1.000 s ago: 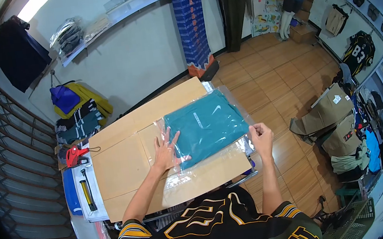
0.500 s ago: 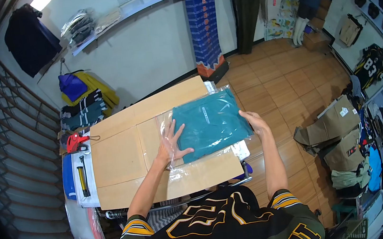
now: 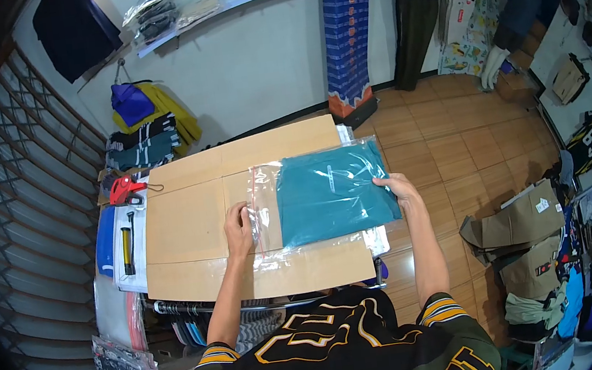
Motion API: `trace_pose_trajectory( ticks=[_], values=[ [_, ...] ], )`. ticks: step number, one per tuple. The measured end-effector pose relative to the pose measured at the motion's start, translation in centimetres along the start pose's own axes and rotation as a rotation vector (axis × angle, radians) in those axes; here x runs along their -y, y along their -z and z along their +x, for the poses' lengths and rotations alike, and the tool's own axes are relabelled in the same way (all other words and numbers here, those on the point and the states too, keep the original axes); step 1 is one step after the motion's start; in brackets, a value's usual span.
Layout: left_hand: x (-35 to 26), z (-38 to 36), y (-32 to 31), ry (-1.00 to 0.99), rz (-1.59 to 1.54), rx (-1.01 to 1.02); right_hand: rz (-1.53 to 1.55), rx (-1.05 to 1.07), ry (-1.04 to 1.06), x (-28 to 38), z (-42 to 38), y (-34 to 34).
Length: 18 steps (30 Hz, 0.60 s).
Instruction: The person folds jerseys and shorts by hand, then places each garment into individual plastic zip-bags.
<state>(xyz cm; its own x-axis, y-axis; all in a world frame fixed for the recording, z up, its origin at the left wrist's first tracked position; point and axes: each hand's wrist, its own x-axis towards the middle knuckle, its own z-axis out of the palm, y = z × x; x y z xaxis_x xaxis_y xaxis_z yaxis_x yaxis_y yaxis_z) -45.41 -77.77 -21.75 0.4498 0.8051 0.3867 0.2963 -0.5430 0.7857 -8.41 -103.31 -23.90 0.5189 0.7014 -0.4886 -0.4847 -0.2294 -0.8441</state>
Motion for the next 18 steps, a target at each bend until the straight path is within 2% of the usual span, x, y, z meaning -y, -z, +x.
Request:
trace_pose_trajectory(
  ticks=[5,12,18],
  values=[
    [0.0,0.0,-0.3,-0.061,0.045,-0.025,-0.077,-0.009,0.035,1.4,-1.0,0.1],
    [0.9,0.1,-0.7,-0.079,0.085,-0.022,-0.046,-0.143,0.055,3.3,-2.4,4.4],
    [0.6,0.2,-0.6,-0.071,0.089,-0.017,-0.026,-0.164,0.302,10.0,-8.0,7.5]
  ],
)
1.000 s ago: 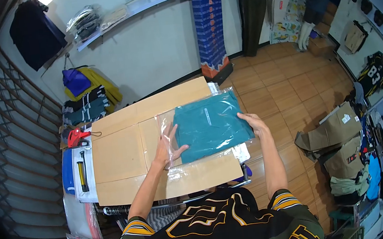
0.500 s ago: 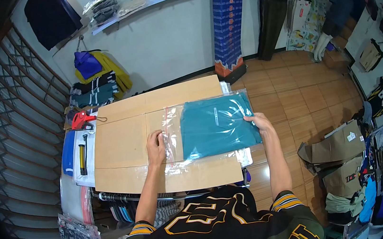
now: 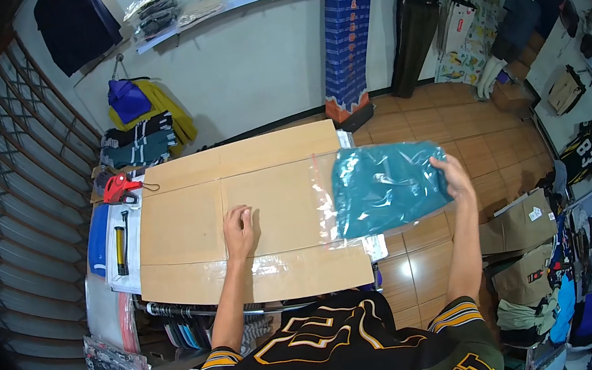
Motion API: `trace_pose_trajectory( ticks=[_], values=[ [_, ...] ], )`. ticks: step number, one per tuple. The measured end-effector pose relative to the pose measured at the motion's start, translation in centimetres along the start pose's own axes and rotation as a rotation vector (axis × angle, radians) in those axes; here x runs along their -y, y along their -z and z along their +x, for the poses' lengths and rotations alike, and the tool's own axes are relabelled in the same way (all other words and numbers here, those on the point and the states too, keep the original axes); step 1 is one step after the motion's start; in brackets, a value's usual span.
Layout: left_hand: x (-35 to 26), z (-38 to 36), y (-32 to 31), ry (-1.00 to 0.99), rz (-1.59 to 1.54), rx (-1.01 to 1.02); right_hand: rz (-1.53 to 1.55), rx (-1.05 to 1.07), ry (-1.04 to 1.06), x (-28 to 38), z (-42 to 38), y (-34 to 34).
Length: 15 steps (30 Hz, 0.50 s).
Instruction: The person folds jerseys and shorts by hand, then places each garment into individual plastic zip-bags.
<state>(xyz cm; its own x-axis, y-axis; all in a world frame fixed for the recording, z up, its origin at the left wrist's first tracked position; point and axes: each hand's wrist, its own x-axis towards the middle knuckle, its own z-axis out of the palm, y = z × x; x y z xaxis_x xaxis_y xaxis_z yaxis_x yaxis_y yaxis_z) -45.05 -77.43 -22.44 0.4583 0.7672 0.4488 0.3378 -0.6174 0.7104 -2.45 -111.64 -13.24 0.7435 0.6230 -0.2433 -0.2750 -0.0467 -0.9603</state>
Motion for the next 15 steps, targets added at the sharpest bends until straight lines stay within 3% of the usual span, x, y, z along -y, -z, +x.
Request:
trace_pose_trajectory(
  ticks=[7,13,15],
  values=[
    [0.4,0.1,-0.2,0.019,-0.035,0.015,-0.107,0.010,0.313,10.1,-3.7,1.0],
    [0.4,-0.1,-0.2,0.026,-0.040,-0.010,-0.104,0.108,0.503,16.0,-7.3,-5.2],
    [0.3,-0.5,-0.2,0.124,-0.190,-0.031,-0.019,0.163,0.520,16.6,-8.0,-7.1]
  ],
)
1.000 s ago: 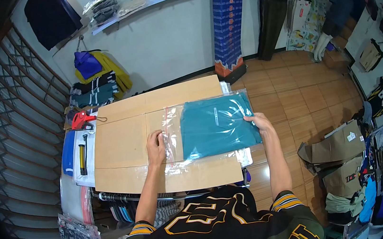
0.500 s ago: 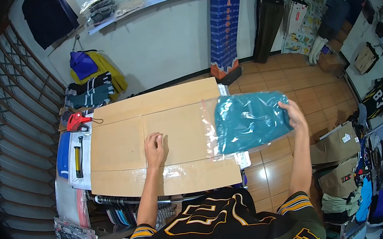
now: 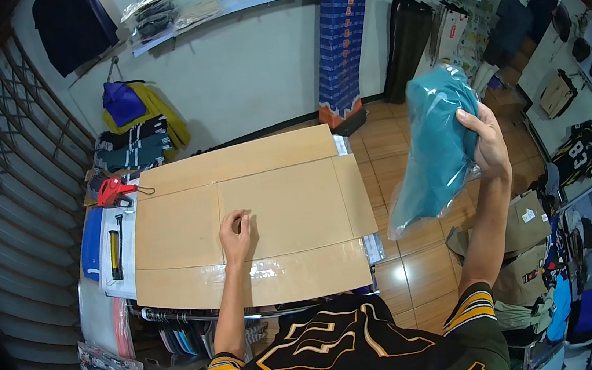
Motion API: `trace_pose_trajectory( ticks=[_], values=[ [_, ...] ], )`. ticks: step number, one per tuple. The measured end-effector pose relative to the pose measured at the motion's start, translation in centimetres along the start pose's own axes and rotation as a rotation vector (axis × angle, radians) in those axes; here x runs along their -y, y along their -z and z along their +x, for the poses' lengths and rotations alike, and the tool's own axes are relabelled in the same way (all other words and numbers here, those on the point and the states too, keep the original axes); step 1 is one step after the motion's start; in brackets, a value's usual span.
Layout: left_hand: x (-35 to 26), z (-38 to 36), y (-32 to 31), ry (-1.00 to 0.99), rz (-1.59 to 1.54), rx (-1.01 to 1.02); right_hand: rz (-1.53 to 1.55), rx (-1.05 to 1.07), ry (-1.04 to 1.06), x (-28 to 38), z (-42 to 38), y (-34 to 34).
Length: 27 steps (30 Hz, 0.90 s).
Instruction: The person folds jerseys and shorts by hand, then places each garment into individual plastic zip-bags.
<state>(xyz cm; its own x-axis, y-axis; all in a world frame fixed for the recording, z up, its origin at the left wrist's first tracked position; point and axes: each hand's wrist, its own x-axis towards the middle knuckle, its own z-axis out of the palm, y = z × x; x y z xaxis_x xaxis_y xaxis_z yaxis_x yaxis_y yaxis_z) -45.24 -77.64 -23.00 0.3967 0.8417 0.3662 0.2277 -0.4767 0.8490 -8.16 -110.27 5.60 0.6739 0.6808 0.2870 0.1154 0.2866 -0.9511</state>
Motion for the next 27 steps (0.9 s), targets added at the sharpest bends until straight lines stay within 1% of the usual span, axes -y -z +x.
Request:
trace_pose_trajectory(
  ticks=[1,3,4,5,6,7,8,9,11,12,13,14,15,17,18,19,20,21,22,24,25,27],
  values=[
    [-0.7,-0.5,0.0,0.002,0.000,-0.006,0.093,0.029,0.021,0.2,0.1,-1.0],
    [-2.0,-1.6,0.2,0.356,-0.399,0.033,0.235,0.103,0.019,-0.2,0.5,-2.7],
    [-1.3,-2.3,0.2,0.304,-0.457,0.115,0.263,0.127,0.016,-0.9,1.0,-3.4],
    [-1.1,-3.1,0.3,0.307,-0.454,0.104,0.293,0.152,0.011,-1.7,1.4,-4.1],
    [-1.8,-4.0,0.2,0.336,-0.610,0.157,0.292,0.146,-0.023,-2.5,1.7,-5.0],
    [-2.0,-4.8,0.5,0.365,-0.767,0.208,0.305,0.196,-0.062,-3.2,2.1,-6.1],
    [-1.3,-5.4,0.7,0.424,-0.873,0.272,0.325,0.293,-0.129,-4.1,2.9,-7.1],
    [-1.4,-5.9,1.2,0.432,-0.867,0.256,0.345,0.389,-0.196,-5.3,3.7,-8.0],
    [-2.3,-6.7,1.7,0.602,-1.217,0.186,0.362,0.486,-0.311,-8.8,5.5,-9.4],
    [-2.7,-7.0,1.8,0.607,-1.212,0.169,0.339,0.513,-0.384,-10.5,6.2,-10.1],
    [-3.0,-7.1,1.8,0.632,-1.095,0.110,0.305,0.576,-0.435,-11.8,6.9,-11.2],
    [-3.1,-7.3,2.0,0.654,-0.979,0.053,0.176,0.625,-0.466,-13.0,7.6,-12.2],
    [-2.2,-7.8,2.0,0.655,-0.974,0.039,0.047,0.671,-0.494,-14.2,8.3,-13.1],
    [0.5,-8.6,1.6,0.606,-0.805,-0.041,-0.365,0.816,-0.409,-17.3,10.2,-14.6],
    [0.1,-8.8,1.8,0.603,-0.800,-0.048,-0.626,0.759,-0.329,-17.5,10.0,-16.0],
    [-0.7,-9.0,2.0,0.617,-0.729,-0.081,-0.806,0.801,-0.184,-19.8,10.8,-16.5],
    [-1.6,-9.3,2.2,0.630,-0.657,-0.111,-0.807,0.665,-0.131,-22.1,10.6,-16.4],
    [-2.2,-9.5,2.5,0.629,-0.652,-0.109,-0.807,0.526,-0.079,-23.1,9.7,-16.8],
    [-2.7,-9.9,2.7,0.610,-0.620,-0.087,-0.803,0.522,-0.079,-23.8,8.8,-16.8],
    [-2.9,-10.6,3.0,0.559,-0.543,-0.048,-0.820,0.324,0.116,-24.9,6.6,-16.7],
    [-3.1,-10.8,3.2,0.557,-0.540,-0.044,-0.818,0.320,0.114,-24.9,5.3,-16.5],
    [-3.7,-11.1,3.5,0.515,-0.502,0.048,-0.807,0.287,0.121,-24.5,2.2,-15.6]
  ],
)
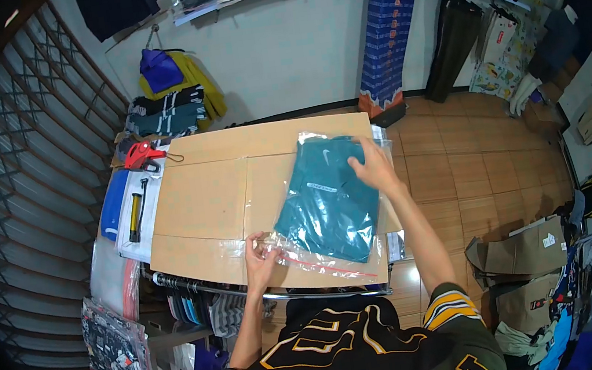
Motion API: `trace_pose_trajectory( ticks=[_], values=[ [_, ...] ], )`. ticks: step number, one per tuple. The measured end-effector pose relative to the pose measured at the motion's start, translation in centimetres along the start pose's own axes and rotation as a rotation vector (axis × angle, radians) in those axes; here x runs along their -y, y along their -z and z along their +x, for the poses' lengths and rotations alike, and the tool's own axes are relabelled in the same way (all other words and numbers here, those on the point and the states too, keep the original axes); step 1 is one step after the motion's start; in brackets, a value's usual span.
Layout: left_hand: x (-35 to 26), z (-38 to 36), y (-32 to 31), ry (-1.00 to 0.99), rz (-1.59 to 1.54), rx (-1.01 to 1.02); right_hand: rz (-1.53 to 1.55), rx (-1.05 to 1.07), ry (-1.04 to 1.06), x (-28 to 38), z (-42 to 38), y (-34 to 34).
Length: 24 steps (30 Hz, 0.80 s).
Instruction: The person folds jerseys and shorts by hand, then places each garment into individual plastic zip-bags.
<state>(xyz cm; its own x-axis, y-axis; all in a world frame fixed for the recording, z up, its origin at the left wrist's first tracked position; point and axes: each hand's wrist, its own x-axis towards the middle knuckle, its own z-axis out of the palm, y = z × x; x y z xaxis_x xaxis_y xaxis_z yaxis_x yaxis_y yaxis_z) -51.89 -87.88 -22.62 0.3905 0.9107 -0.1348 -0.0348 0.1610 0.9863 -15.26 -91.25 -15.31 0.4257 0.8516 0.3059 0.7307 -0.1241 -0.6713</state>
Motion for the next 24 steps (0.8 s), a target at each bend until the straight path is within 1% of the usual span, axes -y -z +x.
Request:
trace_pose_trajectory(
  ticks=[2,4,6,8,10,12,16,18,20,22,24],
  values=[
    [-0.1,0.0,0.0,-0.023,0.037,0.030,0.028,-0.041,-0.022,0.5,-4.0,0.1],
    [-0.4,0.1,0.1,-0.031,0.120,0.211,0.048,-0.104,-0.090,0.9,-8.3,0.0],
    [0.8,0.8,0.1,-0.056,0.144,0.250,-0.001,-0.183,-0.132,2.2,-12.5,0.3],
    [1.7,1.7,0.3,0.036,0.269,0.354,-0.025,-0.144,-0.315,3.4,-16.6,0.1],
    [0.5,1.8,-0.8,0.054,0.264,0.373,-0.027,-0.175,-0.363,4.9,-19.9,-0.4],
    [-0.3,2.2,-1.7,0.033,0.227,0.347,-0.028,-0.209,-0.410,5.8,-22.3,-1.2],
    [0.7,3.5,-1.3,0.091,0.180,0.405,0.012,-0.315,-0.481,7.3,-24.0,-2.0],
    [0.5,3.7,-0.8,0.040,0.248,0.390,-0.062,-0.352,-0.572,7.6,-24.2,-2.6],
    [1.5,4.1,0.0,0.021,0.230,0.390,-0.101,-0.367,-0.575,8.2,-24.2,-2.9],
    [1.0,3.8,0.6,0.004,0.209,0.388,-0.142,-0.379,-0.577,8.9,-24.4,-3.4],
    [0.3,3.4,1.4,-0.047,0.285,0.401,-0.131,-0.344,-0.689,9.7,-24.4,-4.1]
  ],
)
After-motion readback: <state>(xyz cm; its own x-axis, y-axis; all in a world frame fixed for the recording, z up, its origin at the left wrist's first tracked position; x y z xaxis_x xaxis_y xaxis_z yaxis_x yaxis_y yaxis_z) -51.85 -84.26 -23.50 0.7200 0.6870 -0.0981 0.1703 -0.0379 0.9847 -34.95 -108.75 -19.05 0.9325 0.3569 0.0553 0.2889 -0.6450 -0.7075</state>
